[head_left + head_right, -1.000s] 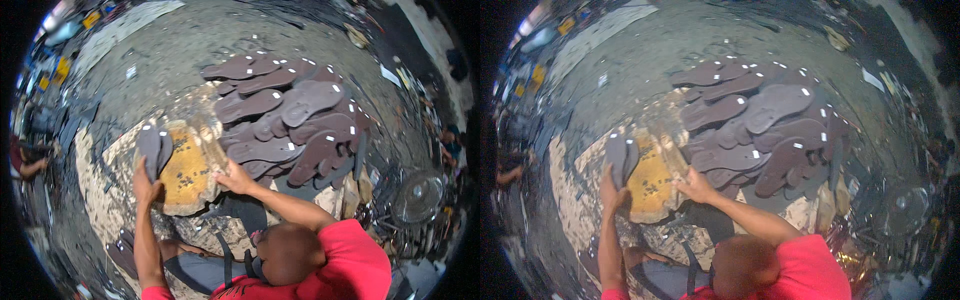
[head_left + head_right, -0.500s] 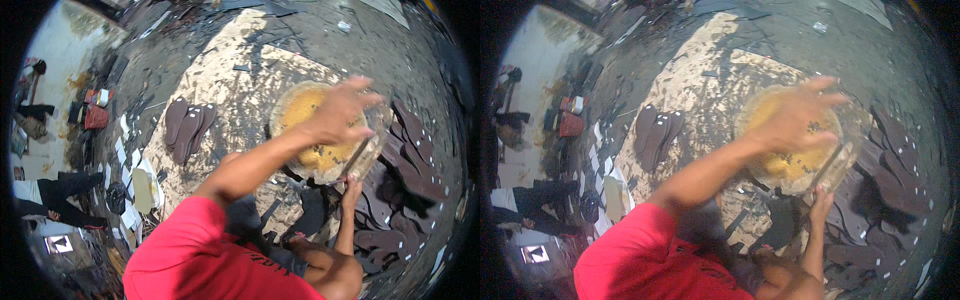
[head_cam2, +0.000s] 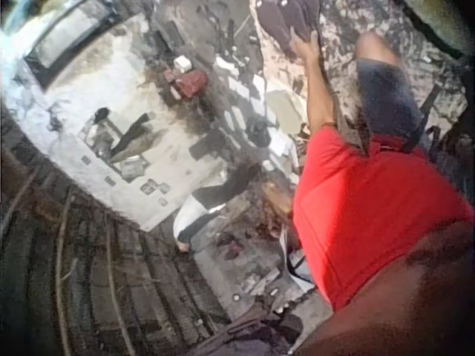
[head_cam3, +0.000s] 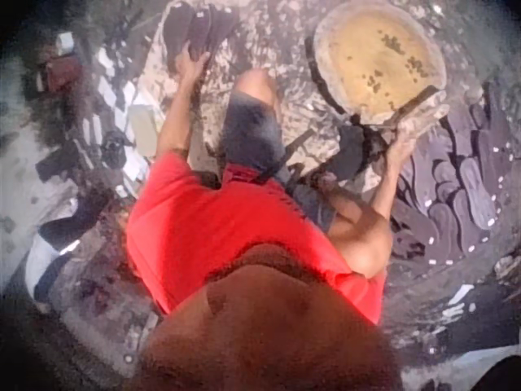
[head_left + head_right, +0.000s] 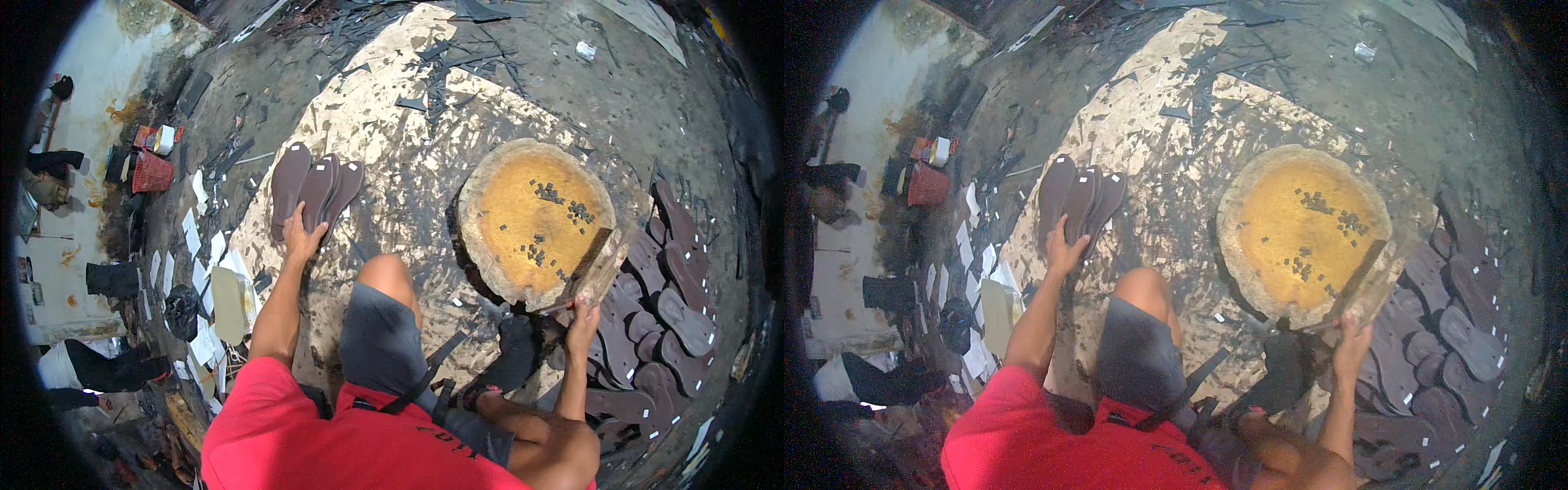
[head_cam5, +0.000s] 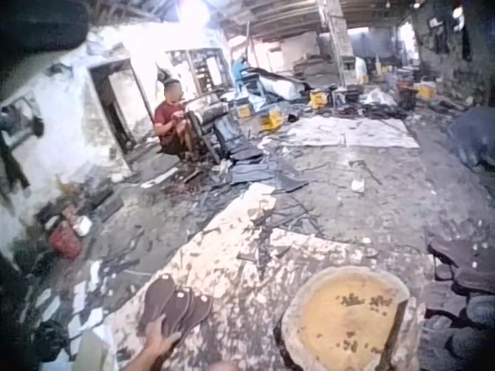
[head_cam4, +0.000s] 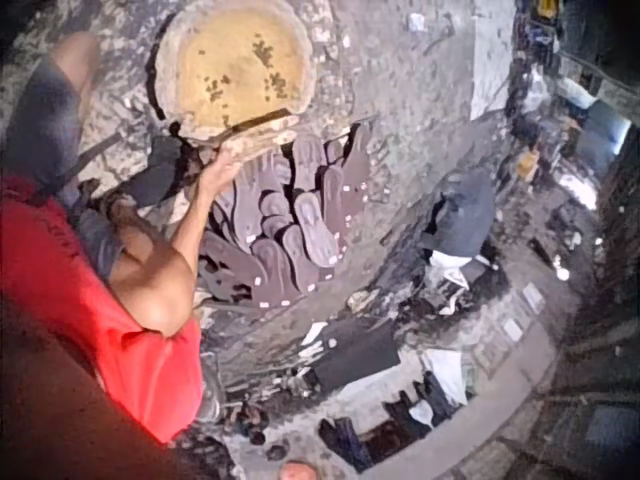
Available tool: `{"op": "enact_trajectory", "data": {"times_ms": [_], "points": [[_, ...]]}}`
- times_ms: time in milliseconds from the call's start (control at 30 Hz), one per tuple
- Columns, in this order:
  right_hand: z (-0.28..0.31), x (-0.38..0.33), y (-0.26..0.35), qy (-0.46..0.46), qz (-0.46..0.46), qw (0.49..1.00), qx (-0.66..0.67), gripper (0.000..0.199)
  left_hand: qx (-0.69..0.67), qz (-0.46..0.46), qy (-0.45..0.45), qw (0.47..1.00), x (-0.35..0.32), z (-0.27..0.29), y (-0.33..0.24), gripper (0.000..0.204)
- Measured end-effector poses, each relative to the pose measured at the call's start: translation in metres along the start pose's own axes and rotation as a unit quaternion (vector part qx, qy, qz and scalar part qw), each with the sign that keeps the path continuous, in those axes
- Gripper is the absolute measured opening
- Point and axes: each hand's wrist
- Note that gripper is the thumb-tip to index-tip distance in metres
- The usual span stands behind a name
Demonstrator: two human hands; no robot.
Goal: The person sits on the floor and repeatedly strikes the edges of dark shoe soles with a wooden block to smooth them. The soles are arranged on a circular wooden stump, and the person handles them one at a time, striking each edge multiple times before moving to the next.
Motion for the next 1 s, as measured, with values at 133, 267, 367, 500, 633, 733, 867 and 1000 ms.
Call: {"op": "enact_trajectory", "data": {"times_ms": [133, 267, 367, 500, 633, 733, 867, 1000], "points": [[-0.001, -0.005, -0.003, -0.036, 0.025, 0.998, -0.046, 0.038, 0.035, -0.003, 0.052, 0.998, 0.019, 0.004, -0.027, 0.102], [-0.007, -0.006, -0.007, -0.014, 0.023, 0.999, 0.020, 0.033, -0.045, -0.005, 0.094, 0.995, 0.033, 0.033, -0.098, 0.099], [-0.009, -0.006, -0.008, -0.008, 0.035, 0.998, 0.045, 0.034, -0.098, -0.264, 0.071, 0.957, 0.046, 0.012, -0.202, 0.092], [-0.009, -0.005, -0.008, 0.002, 0.046, 0.998, 0.036, 0.040, -0.135, -0.475, 0.124, 0.861, 0.065, -0.037, -0.350, 0.088], [-0.010, -0.004, -0.013, -0.007, 0.041, 0.997, 0.060, 0.049, -0.005, -0.488, 0.142, 0.861, 0.073, -0.050, -0.419, 0.080], [-0.012, -0.004, -0.016, -0.025, 0.047, 0.995, 0.087, 0.047, -0.042, -0.498, 0.123, 0.857, 0.054, -0.055, -0.418, 0.073], [-0.007, -0.007, -0.013, 0.015, 0.047, 0.992, 0.113, 0.044, -0.028, -0.541, 0.122, 0.832, 0.012, -0.075, -0.400, 0.069], [0.003, -0.017, -0.001, 0.042, 0.069, 0.991, 0.107, 0.041, -0.076, -0.548, 0.068, 0.830, -0.029, -0.076, -0.395, 0.067]]}}
Point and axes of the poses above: each hand's wrist, its own x-axis towards the middle knuckle, its own z-axis out of the back of the hand, y = z × x, and after that the axes turned 11 degrees about -z, right-handed
